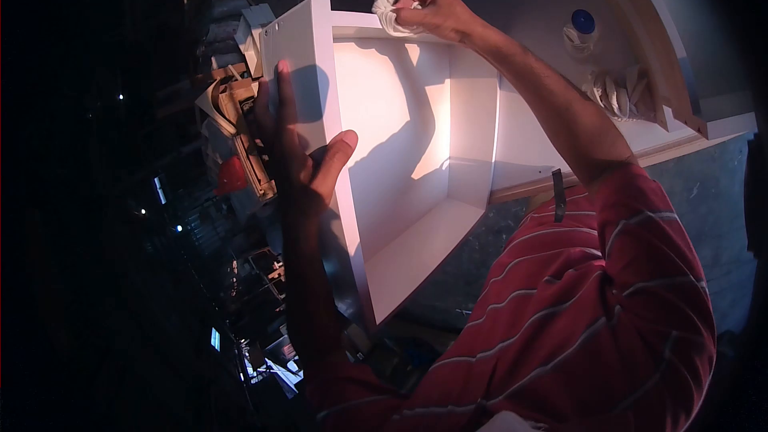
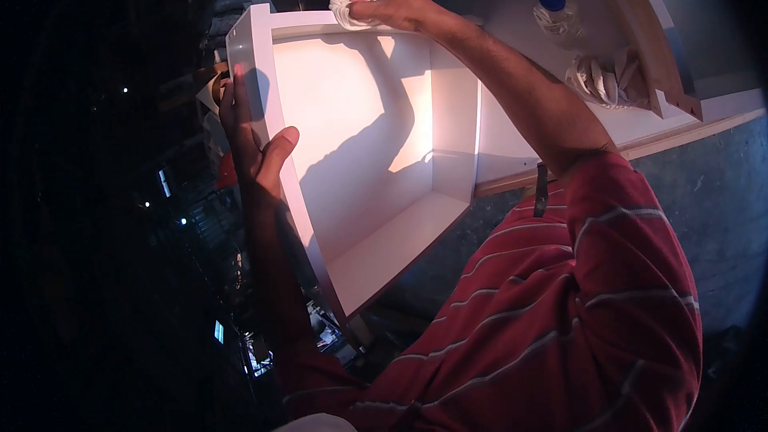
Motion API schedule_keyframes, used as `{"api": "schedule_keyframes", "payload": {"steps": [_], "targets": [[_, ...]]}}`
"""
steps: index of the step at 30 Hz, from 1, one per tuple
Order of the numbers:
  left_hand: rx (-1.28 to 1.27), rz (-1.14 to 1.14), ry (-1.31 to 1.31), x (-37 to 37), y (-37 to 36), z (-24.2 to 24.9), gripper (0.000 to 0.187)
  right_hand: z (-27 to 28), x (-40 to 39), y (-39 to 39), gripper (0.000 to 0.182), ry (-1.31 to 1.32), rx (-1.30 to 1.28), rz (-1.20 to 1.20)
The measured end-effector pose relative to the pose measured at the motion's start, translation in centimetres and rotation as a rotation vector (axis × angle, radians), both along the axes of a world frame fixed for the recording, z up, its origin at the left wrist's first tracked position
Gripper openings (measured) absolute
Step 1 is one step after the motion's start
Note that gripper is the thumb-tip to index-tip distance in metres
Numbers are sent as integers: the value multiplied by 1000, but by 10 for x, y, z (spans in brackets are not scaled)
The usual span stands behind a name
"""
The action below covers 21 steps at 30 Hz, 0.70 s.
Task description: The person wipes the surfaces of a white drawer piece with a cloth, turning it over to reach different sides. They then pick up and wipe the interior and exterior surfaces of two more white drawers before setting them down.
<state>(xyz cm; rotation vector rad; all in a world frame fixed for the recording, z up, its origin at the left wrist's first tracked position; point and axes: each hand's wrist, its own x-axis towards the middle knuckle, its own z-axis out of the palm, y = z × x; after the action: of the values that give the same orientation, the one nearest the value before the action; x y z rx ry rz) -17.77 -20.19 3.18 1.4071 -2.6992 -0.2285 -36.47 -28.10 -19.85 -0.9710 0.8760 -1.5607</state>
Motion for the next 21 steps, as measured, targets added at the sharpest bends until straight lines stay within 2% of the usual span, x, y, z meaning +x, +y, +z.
{"api": "schedule_keyframes", "payload": {"steps": [4,6,11,15,18,21], "targets": [[35,18,45,-2,-2,0,94,42,2,-7,14,-51,-65,37],[54,42,52,1,1,0,93,43,-1,-4,14,-57,-46,72],[-25,-65,23,6,-3,-2,92,35,-3,-4,12,-44,6,91],[29,-47,69,3,-5,-2,93,53,1,-11,10,-43,-57,57],[46,11,83,5,-1,1,92,39,3,-11,8,-54,-50,159],[23,-57,99,10,-7,0,92,-4,7,-14,9,-75,21,118]]}}
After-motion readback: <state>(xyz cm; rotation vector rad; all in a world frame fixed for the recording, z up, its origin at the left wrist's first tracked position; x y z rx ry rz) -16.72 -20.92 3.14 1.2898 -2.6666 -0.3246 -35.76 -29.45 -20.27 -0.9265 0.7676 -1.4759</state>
